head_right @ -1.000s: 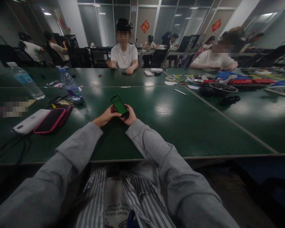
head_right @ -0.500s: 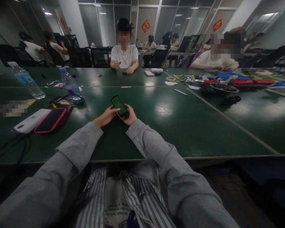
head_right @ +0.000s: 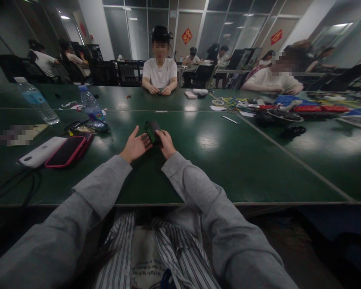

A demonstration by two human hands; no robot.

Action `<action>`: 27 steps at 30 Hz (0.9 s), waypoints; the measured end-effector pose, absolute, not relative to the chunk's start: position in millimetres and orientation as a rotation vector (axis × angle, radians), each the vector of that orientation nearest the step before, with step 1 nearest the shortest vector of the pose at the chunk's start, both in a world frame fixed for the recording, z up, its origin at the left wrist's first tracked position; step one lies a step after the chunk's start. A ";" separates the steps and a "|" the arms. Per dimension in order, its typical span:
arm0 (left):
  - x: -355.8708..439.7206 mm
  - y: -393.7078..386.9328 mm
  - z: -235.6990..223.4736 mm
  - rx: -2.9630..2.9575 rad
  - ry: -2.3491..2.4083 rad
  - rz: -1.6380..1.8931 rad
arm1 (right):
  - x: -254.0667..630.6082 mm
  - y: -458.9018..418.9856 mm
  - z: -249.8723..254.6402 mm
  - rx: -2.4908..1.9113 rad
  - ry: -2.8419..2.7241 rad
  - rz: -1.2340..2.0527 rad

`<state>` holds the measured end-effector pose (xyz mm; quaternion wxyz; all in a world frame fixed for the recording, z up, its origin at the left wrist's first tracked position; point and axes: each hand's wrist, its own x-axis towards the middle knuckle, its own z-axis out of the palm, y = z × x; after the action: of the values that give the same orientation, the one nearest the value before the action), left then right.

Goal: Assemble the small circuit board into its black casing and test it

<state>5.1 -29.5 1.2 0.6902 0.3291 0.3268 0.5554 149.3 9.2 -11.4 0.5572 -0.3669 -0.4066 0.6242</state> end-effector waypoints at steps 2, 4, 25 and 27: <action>7.0 -31.5 3.3 0.677 0.732 1.254 | 148.3 4.6 -13.0 -0.842 -1.160 1.284; 8.1 -32.4 4.1 0.631 0.720 1.258 | 146.5 -3.6 -13.9 -0.819 -1.425 1.091; -1.6 -18.6 -17.7 0.604 0.781 1.315 | 149.6 -22.8 -1.0 -0.757 -1.753 0.667; -1.1 -18.8 -16.0 0.567 0.770 1.323 | 155.1 -21.5 8.0 -0.779 -1.641 0.636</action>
<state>-1.1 -18.8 -16.0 0.6851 0.2529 0.3438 0.5903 155.1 -21.5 8.0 0.5716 -0.3320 -0.6996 0.2712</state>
